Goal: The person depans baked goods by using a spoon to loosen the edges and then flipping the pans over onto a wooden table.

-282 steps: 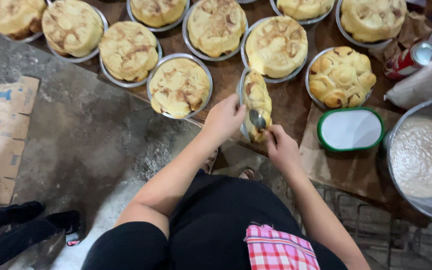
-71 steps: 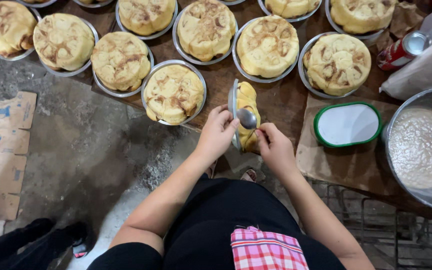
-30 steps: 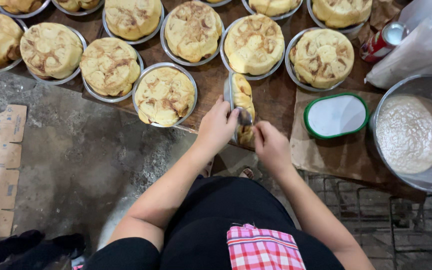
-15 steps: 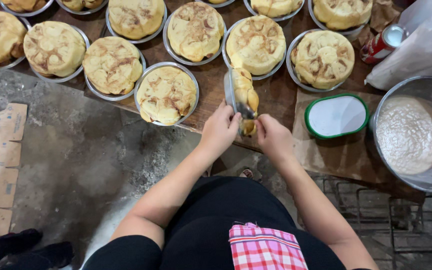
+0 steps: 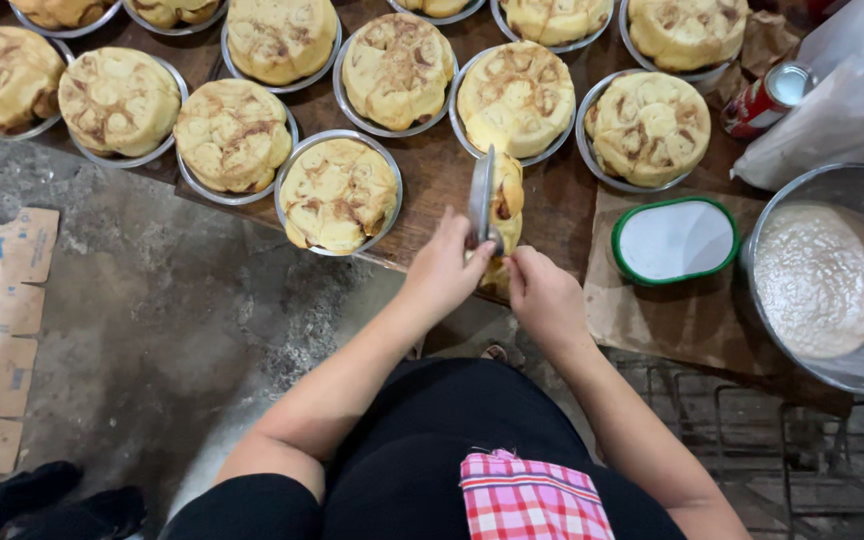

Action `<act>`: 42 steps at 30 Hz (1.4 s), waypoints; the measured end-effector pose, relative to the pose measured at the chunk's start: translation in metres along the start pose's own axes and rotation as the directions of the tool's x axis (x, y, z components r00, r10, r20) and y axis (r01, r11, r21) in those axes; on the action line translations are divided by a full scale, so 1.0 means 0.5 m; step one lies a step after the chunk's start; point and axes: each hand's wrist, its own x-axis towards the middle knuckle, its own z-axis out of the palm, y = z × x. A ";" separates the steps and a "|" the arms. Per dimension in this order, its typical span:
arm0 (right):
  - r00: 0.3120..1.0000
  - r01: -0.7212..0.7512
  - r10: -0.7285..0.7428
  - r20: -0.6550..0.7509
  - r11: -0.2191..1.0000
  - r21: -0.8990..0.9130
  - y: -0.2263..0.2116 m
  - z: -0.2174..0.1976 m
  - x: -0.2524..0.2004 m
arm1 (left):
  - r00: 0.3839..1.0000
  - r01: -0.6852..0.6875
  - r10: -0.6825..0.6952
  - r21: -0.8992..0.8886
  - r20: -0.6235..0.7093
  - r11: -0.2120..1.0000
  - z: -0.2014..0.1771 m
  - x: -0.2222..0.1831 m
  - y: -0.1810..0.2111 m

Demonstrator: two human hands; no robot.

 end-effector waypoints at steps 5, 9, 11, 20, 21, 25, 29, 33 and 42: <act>0.999 -0.037 0.037 -0.011 0.999 0.013 0.005 -0.012 0.021 | 0.986 0.158 -0.154 -0.063 0.061 0.985 0.003 -0.001 0.016; 0.996 -0.047 0.054 -0.074 0.994 0.094 -0.040 -0.024 -0.008 | 0.965 0.253 -0.246 -0.079 0.086 0.964 -0.023 0.029 0.021; 0.997 -0.072 0.075 -0.036 0.995 0.065 -0.051 -0.019 -0.025 | 0.952 0.291 -0.285 -0.041 0.111 0.956 -0.026 0.041 0.014; 1.000 -0.024 0.024 -0.013 1.000 -0.008 -0.007 0.009 -0.001 | 0.972 0.209 -0.208 0.009 0.113 0.978 -0.008 0.014 0.011; 1.000 -0.017 0.017 0.005 1.000 -0.013 -0.008 0.011 -0.002 | 0.999 0.045 -0.045 0.007 -0.003 0.999 0.001 0.005 0.007; 1.000 0.005 -0.004 -0.015 0.999 0.038 0.010 0.002 0.014 | 0.998 0.057 -0.059 -0.048 -0.039 0.997 0.012 0.005 0.000; 0.998 0.006 -0.009 -0.063 0.999 -0.052 0.000 0.000 -0.007 | 0.931 0.350 -0.340 -0.064 0.128 0.934 -0.016 0.040 0.013; 0.994 0.094 -0.097 -0.042 0.994 -0.058 -0.004 0.018 -0.052 | 0.934 0.349 -0.342 -0.067 0.101 0.935 -0.018 0.051 -0.014; 0.999 0.032 -0.032 -0.002 0.999 -0.034 0.036 0.028 -0.012 | 0.983 0.182 -0.181 -0.087 0.018 0.979 -0.010 0.017 -0.002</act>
